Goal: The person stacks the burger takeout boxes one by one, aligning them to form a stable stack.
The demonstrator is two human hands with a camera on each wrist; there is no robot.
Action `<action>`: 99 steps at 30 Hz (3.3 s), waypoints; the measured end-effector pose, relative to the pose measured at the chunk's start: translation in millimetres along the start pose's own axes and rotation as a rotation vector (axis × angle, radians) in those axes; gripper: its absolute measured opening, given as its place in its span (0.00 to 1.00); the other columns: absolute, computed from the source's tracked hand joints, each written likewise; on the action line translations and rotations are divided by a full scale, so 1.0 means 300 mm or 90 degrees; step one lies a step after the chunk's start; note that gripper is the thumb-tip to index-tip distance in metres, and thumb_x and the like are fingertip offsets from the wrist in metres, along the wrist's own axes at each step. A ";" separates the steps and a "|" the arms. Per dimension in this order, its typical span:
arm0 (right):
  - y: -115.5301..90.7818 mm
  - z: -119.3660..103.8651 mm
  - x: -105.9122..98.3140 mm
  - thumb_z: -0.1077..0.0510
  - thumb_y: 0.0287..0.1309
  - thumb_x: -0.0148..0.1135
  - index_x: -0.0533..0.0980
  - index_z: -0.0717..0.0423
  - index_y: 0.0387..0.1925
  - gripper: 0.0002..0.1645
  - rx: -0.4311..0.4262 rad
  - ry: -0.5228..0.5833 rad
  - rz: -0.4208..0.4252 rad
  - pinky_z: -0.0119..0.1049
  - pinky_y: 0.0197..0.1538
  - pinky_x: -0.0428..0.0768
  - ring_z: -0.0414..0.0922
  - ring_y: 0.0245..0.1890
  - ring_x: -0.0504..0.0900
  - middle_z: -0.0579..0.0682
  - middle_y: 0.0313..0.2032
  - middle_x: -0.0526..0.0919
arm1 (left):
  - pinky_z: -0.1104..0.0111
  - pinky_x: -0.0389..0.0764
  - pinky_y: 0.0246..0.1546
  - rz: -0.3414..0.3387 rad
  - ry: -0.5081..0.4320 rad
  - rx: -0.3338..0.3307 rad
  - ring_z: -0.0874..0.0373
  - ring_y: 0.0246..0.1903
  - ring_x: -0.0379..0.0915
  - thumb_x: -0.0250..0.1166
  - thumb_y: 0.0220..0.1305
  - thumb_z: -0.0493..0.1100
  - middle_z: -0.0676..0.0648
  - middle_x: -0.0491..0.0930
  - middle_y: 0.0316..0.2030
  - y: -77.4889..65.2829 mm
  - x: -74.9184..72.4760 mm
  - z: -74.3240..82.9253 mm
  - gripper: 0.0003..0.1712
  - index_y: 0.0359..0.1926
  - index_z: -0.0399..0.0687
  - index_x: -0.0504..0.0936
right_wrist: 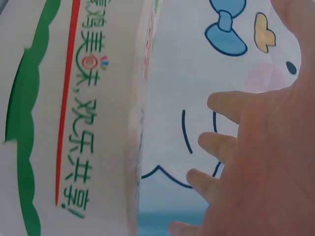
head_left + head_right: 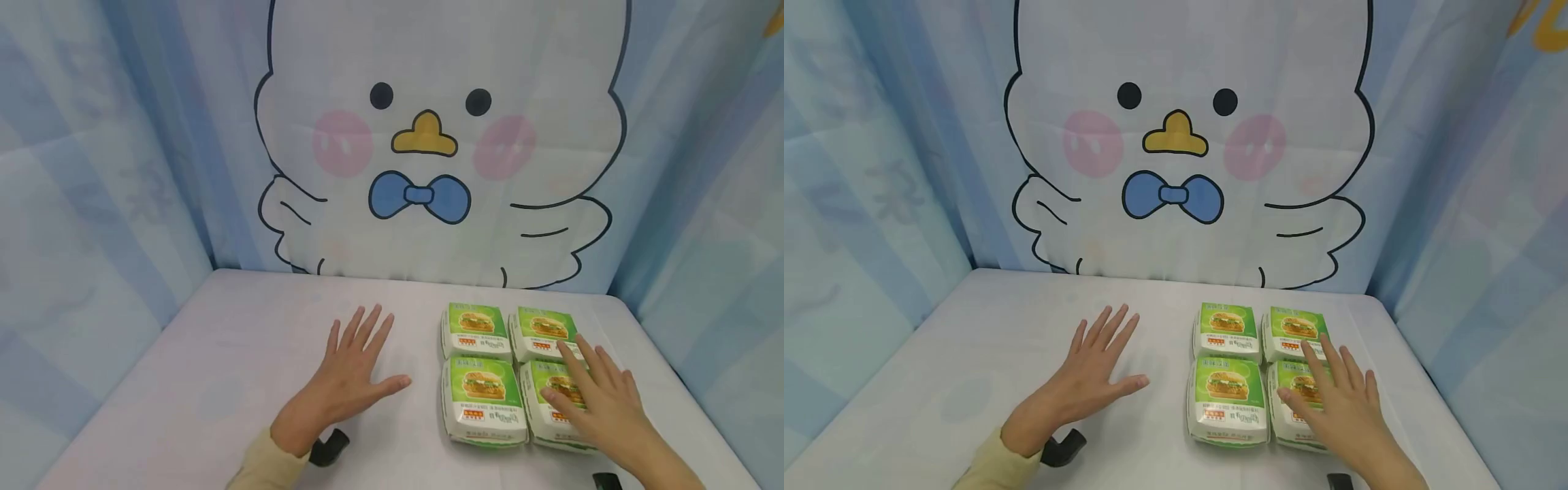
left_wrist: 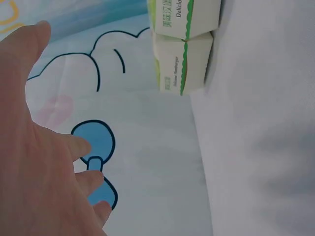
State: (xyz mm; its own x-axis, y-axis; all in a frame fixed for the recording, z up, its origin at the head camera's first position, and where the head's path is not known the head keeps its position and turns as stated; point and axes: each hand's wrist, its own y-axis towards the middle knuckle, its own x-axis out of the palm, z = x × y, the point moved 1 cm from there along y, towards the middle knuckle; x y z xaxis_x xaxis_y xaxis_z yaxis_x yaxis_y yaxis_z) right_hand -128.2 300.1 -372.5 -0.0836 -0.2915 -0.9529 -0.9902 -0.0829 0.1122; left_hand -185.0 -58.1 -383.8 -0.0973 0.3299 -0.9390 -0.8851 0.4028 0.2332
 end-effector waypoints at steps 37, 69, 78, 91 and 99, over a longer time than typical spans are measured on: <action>-0.024 0.115 0.016 0.36 0.38 0.66 0.51 0.52 0.66 0.58 -0.005 0.080 -0.101 0.68 0.42 0.65 0.67 0.56 0.52 0.64 0.65 0.43 | 0.58 0.59 0.63 -0.136 -0.219 0.090 0.55 0.65 0.50 0.55 0.33 0.81 0.54 0.46 0.68 0.053 0.169 0.218 0.66 0.69 0.60 0.39; -0.030 0.104 0.010 0.35 0.34 0.68 0.54 0.46 0.64 0.55 -0.026 0.102 -0.106 0.50 0.40 0.71 0.55 0.50 0.62 0.58 0.59 0.53 | 0.64 0.71 0.55 -0.165 -0.216 0.059 0.64 0.56 0.61 0.58 0.23 0.83 0.58 0.56 0.63 0.043 0.118 0.155 0.69 0.68 0.57 0.51; -0.036 0.067 -0.024 0.36 0.35 0.68 0.55 0.43 0.63 0.53 -0.041 0.098 -0.061 0.38 0.36 0.70 0.51 0.46 0.65 0.54 0.57 0.56 | 0.63 0.70 0.56 -0.179 -0.190 0.064 0.63 0.58 0.61 0.59 0.25 0.81 0.56 0.57 0.64 0.009 0.079 0.116 0.68 0.68 0.55 0.50; 0.004 -0.046 -0.054 0.39 0.37 0.69 0.54 0.36 0.64 0.51 -0.070 0.144 -0.020 0.38 0.38 0.70 0.51 0.50 0.63 0.49 0.59 0.55 | 0.61 0.67 0.58 -0.223 -0.224 0.024 0.62 0.59 0.59 0.60 0.22 0.81 0.56 0.55 0.64 -0.007 0.108 0.092 0.70 0.69 0.59 0.47; 0.027 -0.110 -0.033 0.40 0.36 0.70 0.56 0.33 0.63 0.50 -0.116 0.172 0.005 0.35 0.39 0.70 0.48 0.51 0.61 0.43 0.60 0.54 | 0.62 0.69 0.57 -0.236 -0.201 0.034 0.63 0.56 0.60 0.59 0.21 0.81 0.55 0.54 0.63 -0.012 0.096 0.087 0.72 0.69 0.59 0.44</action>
State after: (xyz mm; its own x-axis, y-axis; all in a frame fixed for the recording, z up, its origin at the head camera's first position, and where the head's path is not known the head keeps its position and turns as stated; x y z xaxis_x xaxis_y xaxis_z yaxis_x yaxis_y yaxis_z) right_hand -131.6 271.0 -352.8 -0.0341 -0.5332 -0.8453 -0.9514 -0.2418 0.1908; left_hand -172.6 -27.8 -405.0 0.3699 0.3951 -0.8409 -0.8087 0.5824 -0.0821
